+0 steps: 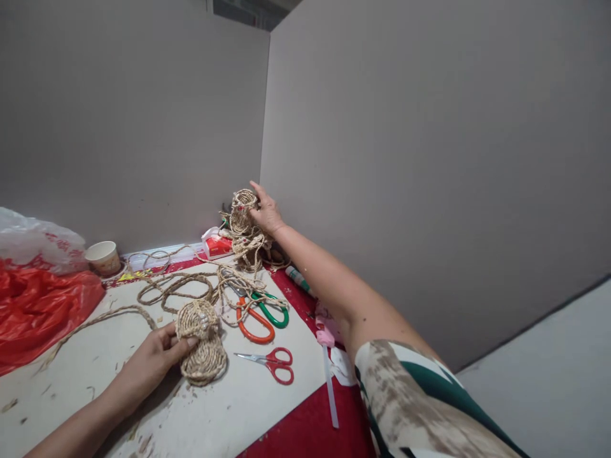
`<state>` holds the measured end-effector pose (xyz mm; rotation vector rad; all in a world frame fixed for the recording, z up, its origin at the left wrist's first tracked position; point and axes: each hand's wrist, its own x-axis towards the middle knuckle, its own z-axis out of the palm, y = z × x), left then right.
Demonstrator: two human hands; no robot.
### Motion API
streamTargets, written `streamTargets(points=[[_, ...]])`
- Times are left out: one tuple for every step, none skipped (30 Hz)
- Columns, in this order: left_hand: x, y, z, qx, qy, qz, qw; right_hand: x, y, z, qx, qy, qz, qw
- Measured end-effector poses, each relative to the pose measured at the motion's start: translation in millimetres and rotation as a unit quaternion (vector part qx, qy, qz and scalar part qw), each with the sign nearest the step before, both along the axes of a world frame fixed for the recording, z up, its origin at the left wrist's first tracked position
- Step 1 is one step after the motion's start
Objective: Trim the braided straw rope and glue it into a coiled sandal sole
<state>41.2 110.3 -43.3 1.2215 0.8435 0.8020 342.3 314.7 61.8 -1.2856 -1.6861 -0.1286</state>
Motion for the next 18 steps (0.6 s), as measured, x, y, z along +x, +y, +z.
streamTargets(points=[[-0.1,0.3,-0.2,0.001,-0.001,-0.001,1.0,0.2,0.6,0.1,-0.014,-0.001,-0.003,1.0],[-0.1,0.5,-0.2,0.002,-0.001,-0.001,1.0,0.6,1.4,0.3,-0.027,-0.001,-0.006,1.0],[-0.1,0.5,0.0,0.002,-0.001,0.0,1.0,1.1,2.2,0.8,-0.039,0.0,-0.009,0.999],[0.0,0.4,0.2,0.001,-0.001,0.001,1.0,1.7,3.0,1.4,-0.049,0.002,-0.012,0.999],[0.0,0.2,0.6,-0.001,-0.001,0.002,1.0,2.3,3.8,2.2,-0.058,0.005,-0.013,0.998],[0.0,0.0,0.9,-0.002,-0.002,0.002,1.0,2.7,4.6,3.0,-0.064,0.008,-0.011,0.998],[0.1,-0.3,1.2,-0.003,-0.005,0.001,1.0,3.0,5.2,3.9,-0.069,0.012,-0.007,0.998],[0.1,-0.4,1.3,-0.004,-0.009,0.0,1.0,3.0,5.8,4.7,-0.073,0.015,-0.001,0.997],[0.1,-0.5,1.3,-0.003,-0.013,-0.001,1.0,2.9,6.2,5.4,-0.077,0.017,0.007,0.997],[0.1,-0.5,1.1,-0.001,-0.016,-0.002,1.0,2.7,6.4,6.0,-0.081,0.02,0.017,0.996],[0.1,-0.4,0.9,0.0,-0.017,-0.003,1.0,2.4,6.5,6.3,-0.087,0.022,0.027,0.996],[0.2,-0.3,0.7,0.0,-0.017,-0.004,1.0,2.2,6.5,6.2,-0.092,0.025,0.038,0.995],[0.3,-0.1,0.5,0.0,-0.016,-0.004,1.0,2.0,6.4,5.7,-0.097,0.028,0.048,0.994],[0.3,0.0,0.4,-0.001,-0.014,-0.003,1.0,1.8,6.2,4.7,-0.102,0.033,0.056,0.993],[0.4,0.1,0.4,-0.002,-0.013,-0.001,1.0,1.7,5.9,3.4,-0.105,0.039,0.063,0.992],[0.4,0.2,0.4,-0.004,-0.012,0.001,1.0,1.5,5.6,1.8,-0.109,0.047,0.066,0.991],[0.4,0.3,0.5,-0.004,-0.01,0.003,1.0,1.4,5.4,0.0,-0.113,0.057,0.068,0.99],[0.4,0.3,0.5,-0.003,-0.009,0.004,1.0,1.2,5.4,-1.7,-0.119,0.069,0.066,0.988]])
